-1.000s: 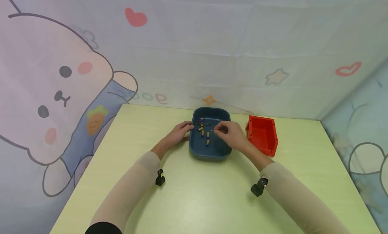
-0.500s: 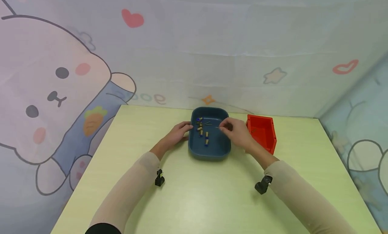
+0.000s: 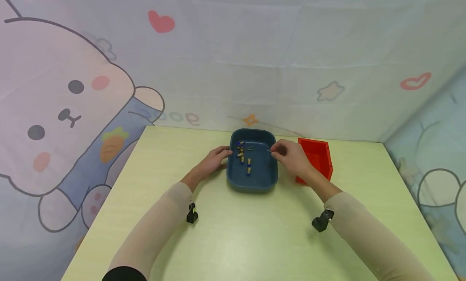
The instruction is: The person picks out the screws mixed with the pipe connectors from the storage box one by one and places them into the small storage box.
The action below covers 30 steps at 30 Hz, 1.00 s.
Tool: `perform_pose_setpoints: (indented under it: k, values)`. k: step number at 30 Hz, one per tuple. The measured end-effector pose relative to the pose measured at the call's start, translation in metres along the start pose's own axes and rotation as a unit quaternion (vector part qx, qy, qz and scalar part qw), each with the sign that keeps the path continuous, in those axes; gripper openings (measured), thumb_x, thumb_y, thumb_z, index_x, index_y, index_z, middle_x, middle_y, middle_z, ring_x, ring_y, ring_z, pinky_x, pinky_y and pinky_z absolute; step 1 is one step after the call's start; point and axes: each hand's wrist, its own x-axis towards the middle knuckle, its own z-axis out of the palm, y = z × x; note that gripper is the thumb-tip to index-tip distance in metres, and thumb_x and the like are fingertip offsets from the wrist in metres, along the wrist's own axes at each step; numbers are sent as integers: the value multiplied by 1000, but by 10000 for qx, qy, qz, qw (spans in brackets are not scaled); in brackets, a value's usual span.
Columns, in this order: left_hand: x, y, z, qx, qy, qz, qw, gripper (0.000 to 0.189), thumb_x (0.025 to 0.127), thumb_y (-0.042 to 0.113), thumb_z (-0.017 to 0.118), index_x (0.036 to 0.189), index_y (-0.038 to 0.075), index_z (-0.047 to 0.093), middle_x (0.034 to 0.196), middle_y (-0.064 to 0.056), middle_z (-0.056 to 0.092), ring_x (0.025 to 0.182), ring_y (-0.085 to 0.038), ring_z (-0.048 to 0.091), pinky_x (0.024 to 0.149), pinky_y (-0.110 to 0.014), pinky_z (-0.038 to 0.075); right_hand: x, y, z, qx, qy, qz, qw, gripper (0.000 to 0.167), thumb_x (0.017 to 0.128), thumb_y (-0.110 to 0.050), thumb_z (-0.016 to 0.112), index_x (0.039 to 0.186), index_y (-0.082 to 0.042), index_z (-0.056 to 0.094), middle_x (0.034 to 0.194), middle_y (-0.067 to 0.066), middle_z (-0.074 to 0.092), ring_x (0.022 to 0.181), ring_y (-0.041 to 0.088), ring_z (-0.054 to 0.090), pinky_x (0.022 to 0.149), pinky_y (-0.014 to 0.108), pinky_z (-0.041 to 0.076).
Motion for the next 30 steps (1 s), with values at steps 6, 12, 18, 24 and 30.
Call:
perform_pose_setpoints:
  k: [6, 12, 18, 24, 30]
  values:
    - [-1, 1, 0, -8, -36, -35, 10000, 62, 111, 37, 52, 162, 4, 38, 163, -17, 42, 151, -30, 41, 115, -45, 51, -1, 2, -2, 31, 44, 108, 9999, 14, 100, -7, 73, 114, -4, 73, 106, 13, 74, 94, 29, 68, 89, 43, 63]
    - [-1, 0, -1, -30, -64, -7, 10000, 61, 112, 36, 51, 162, 4, 37, 164, -17, 42, 154, -31, 38, 116, -45, 50, 1, 9, -4, -116, 99, 164, 9997, 14, 101, -8, 73, 114, -4, 74, 104, 11, 74, 93, 28, 67, 83, 35, 61]
    - [0, 1, 0, -54, -84, 11, 9999, 58, 113, 35, 50, 162, 5, 39, 162, -16, 44, 153, -30, 39, 115, -45, 51, 1, 14, -13, -191, 173, 242, 9994, 12, 101, -8, 73, 112, -4, 75, 101, 11, 73, 92, 29, 66, 79, 31, 59]
    - [-1, 3, 3, -52, -81, 2, 10000, 58, 113, 34, 50, 162, 5, 39, 162, -16, 44, 152, -29, 40, 114, -44, 52, -2, 21, -20, -200, 166, 299, 9992, 9, 101, -9, 72, 110, -5, 73, 102, 11, 71, 94, 30, 65, 82, 35, 59]
    - [-1, 3, 3, -44, -62, -57, 10000, 58, 113, 33, 50, 162, 5, 38, 163, -16, 42, 151, -29, 41, 114, -44, 52, -2, 29, -23, -181, 205, 237, 9993, 8, 102, -10, 72, 108, -5, 73, 100, 10, 71, 93, 29, 65, 78, 34, 58]
